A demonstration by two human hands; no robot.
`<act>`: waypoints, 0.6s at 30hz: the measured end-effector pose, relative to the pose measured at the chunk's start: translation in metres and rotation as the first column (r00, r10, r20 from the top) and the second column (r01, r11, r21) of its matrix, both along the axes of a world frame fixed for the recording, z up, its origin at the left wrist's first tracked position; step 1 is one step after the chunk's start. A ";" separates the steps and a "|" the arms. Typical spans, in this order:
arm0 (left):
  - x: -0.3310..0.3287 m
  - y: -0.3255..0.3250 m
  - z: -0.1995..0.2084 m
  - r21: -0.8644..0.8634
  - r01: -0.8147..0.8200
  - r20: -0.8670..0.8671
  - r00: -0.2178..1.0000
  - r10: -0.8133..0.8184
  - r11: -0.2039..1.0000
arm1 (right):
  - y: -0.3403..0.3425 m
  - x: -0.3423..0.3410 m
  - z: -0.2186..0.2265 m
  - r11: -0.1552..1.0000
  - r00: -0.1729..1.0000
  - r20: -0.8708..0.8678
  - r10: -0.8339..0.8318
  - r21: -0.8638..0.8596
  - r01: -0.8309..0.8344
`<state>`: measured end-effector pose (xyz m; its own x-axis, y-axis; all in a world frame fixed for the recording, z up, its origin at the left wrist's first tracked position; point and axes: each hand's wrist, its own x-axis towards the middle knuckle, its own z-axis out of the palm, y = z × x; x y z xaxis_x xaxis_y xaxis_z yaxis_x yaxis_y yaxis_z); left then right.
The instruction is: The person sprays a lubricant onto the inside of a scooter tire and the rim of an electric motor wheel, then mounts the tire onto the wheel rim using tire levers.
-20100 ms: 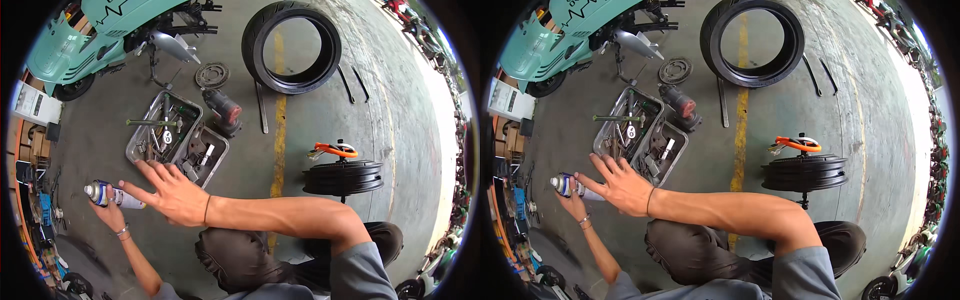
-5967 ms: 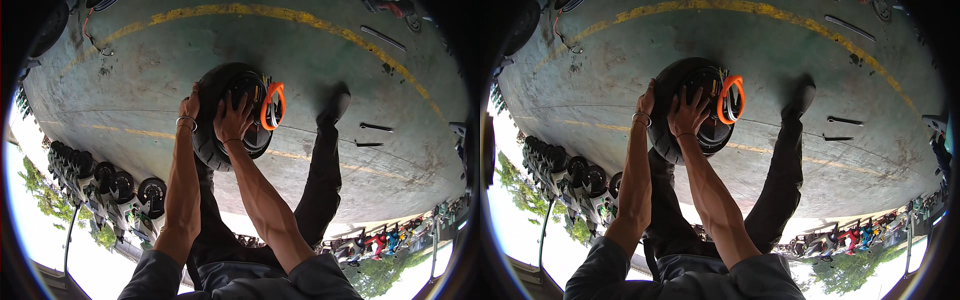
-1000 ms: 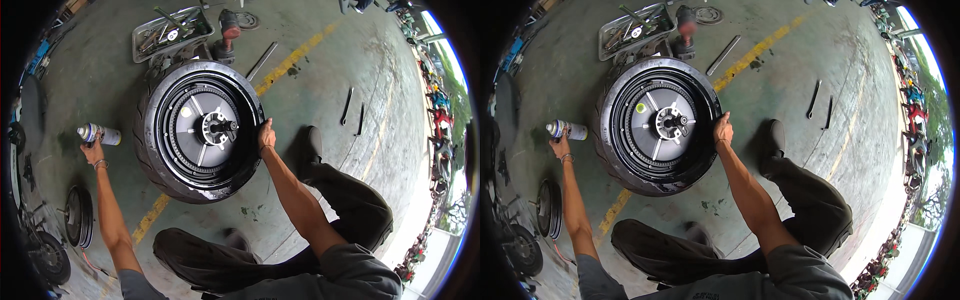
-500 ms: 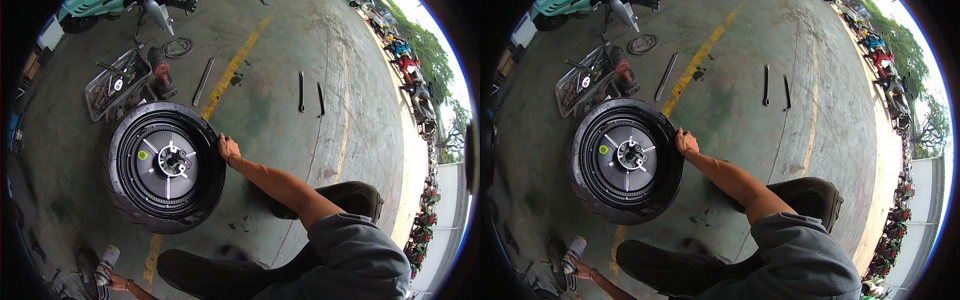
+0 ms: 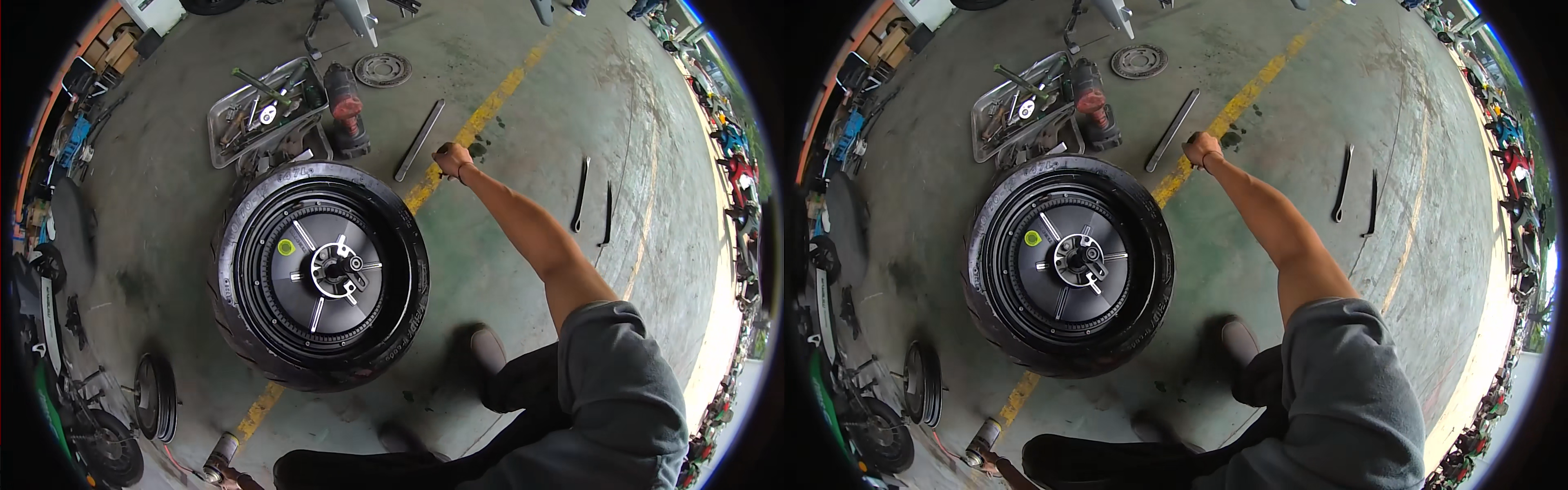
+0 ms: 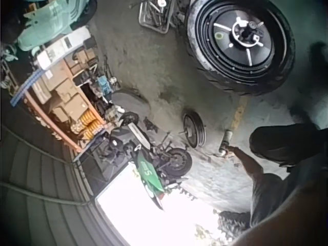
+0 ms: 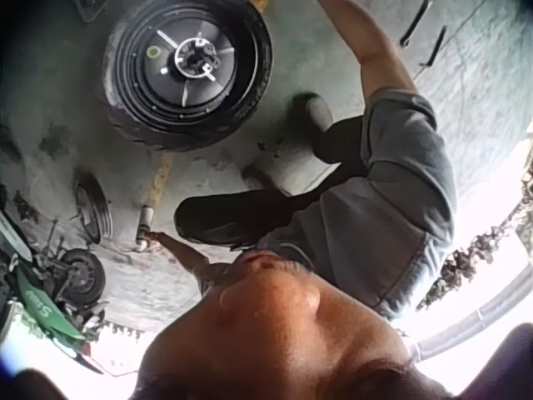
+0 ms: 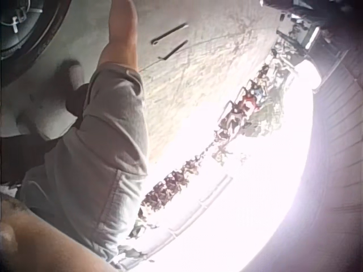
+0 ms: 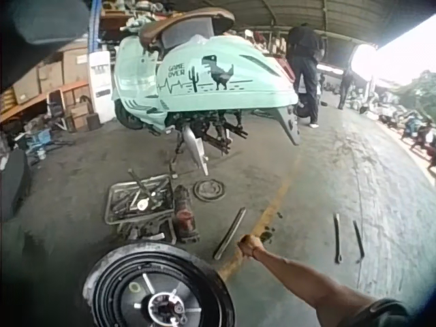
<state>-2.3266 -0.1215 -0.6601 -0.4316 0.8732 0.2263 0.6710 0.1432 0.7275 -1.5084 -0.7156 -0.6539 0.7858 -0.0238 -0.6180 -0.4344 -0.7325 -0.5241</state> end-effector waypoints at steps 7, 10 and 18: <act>-0.018 -0.002 0.012 -0.381 0.040 0.164 0.986 0.025 0.924 | 0.004 0.062 -0.032 0.540 0.438 0.337 0.834 -0.664 -0.517; -0.027 -0.018 0.037 -0.436 0.037 0.229 0.971 0.071 0.899 | 0.014 0.078 -0.036 0.422 0.309 0.289 0.906 -0.647 -0.635; 0.209 -0.125 0.120 -0.387 0.644 0.400 0.762 -0.509 0.659 | -0.018 0.092 -0.013 0.307 0.306 0.130 0.943 -0.693 -0.652</act>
